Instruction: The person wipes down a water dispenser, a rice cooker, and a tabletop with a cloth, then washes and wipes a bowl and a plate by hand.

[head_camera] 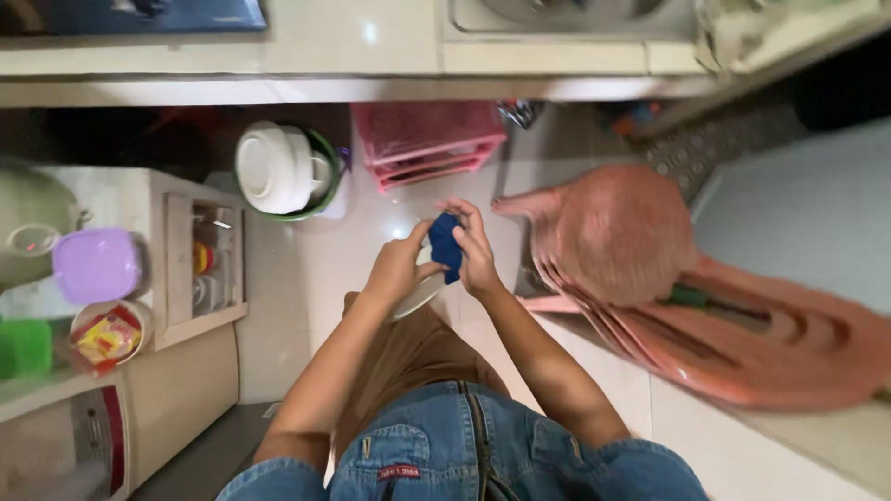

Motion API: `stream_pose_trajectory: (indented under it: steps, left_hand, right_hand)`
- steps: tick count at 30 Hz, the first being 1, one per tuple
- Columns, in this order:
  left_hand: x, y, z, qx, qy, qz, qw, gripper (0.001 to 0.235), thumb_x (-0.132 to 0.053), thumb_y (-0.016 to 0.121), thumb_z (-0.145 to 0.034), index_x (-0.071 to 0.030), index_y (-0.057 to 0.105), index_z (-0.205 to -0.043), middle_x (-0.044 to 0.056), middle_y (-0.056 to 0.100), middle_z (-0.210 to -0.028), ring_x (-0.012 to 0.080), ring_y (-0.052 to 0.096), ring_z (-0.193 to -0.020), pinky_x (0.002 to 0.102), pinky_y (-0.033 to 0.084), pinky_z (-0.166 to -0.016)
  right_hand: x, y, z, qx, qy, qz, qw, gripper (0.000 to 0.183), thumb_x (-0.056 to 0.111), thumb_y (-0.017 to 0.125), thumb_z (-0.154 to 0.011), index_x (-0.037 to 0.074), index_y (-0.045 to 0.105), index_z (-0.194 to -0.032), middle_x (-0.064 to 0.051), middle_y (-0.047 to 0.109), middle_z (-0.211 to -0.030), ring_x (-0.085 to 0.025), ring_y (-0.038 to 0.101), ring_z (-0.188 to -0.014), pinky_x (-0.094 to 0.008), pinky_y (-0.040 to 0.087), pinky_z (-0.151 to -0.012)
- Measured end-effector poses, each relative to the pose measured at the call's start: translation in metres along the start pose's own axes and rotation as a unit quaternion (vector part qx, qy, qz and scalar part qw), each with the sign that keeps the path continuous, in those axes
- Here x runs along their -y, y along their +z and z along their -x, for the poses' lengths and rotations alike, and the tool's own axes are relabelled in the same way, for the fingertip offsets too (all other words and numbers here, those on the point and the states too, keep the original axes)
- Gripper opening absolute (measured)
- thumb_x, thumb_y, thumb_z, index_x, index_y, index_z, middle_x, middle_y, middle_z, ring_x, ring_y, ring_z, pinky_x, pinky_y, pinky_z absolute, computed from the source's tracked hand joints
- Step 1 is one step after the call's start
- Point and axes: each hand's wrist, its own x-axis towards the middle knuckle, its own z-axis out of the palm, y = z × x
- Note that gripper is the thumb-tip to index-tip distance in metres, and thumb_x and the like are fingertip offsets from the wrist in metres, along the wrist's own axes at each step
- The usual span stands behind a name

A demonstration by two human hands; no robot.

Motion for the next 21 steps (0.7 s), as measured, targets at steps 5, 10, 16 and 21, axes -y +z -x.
stream_pose_trajectory:
  steps: [5,10,16,21]
  left_hand:
    - [-0.002,0.050,0.027,0.063,-0.001,-0.036,0.997,0.048,-0.018,0.077,-0.085,-0.013,0.059,-0.130,0.023,0.069,-0.087,0.0449,0.066,-0.082,0.051,0.050,-0.071]
    - [-0.008,0.077,0.044,0.089,0.031,-0.019,0.995,0.049,-0.017,0.077,-0.084,-0.011,0.058,-0.129,0.024,0.067,-0.081,0.0449,0.065,-0.076,0.050,0.051,-0.068]
    - [-0.003,0.082,0.050,0.098,-0.007,-0.007,0.995,0.047,-0.018,0.077,-0.083,-0.011,0.058,-0.126,0.023,0.066,-0.077,0.0436,0.065,-0.072,0.049,0.050,-0.064]
    - [0.001,0.078,0.047,0.111,-0.022,-0.020,0.993,0.047,-0.016,0.077,-0.084,-0.011,0.059,-0.127,0.024,0.065,-0.073,0.0432,0.065,-0.069,0.048,0.051,-0.065]
  right_hand:
    - [-0.017,-0.136,0.016,-0.128,-0.033,0.384,0.914,0.044,0.033,0.051,-0.108,0.006,0.056,-0.142,-0.012,0.058,-0.141,-0.027,0.050,-0.136,-0.039,0.036,-0.118]
    - [0.004,-0.258,0.037,-0.275,0.205,0.658,0.671,0.045,0.033,0.051,-0.108,0.005,0.056,-0.142,-0.012,0.058,-0.141,-0.027,0.051,-0.135,-0.039,0.037,-0.118]
    - [0.009,-0.289,0.030,-0.317,0.319,0.649,0.613,0.046,0.033,0.051,-0.108,0.005,0.056,-0.143,-0.012,0.058,-0.140,-0.027,0.052,-0.134,-0.039,0.038,-0.117]
    - [-0.001,-0.285,0.040,-0.331,0.369,0.631,0.597,0.046,0.034,0.051,-0.108,0.004,0.055,-0.143,-0.012,0.059,-0.140,-0.027,0.052,-0.134,-0.039,0.038,-0.116]
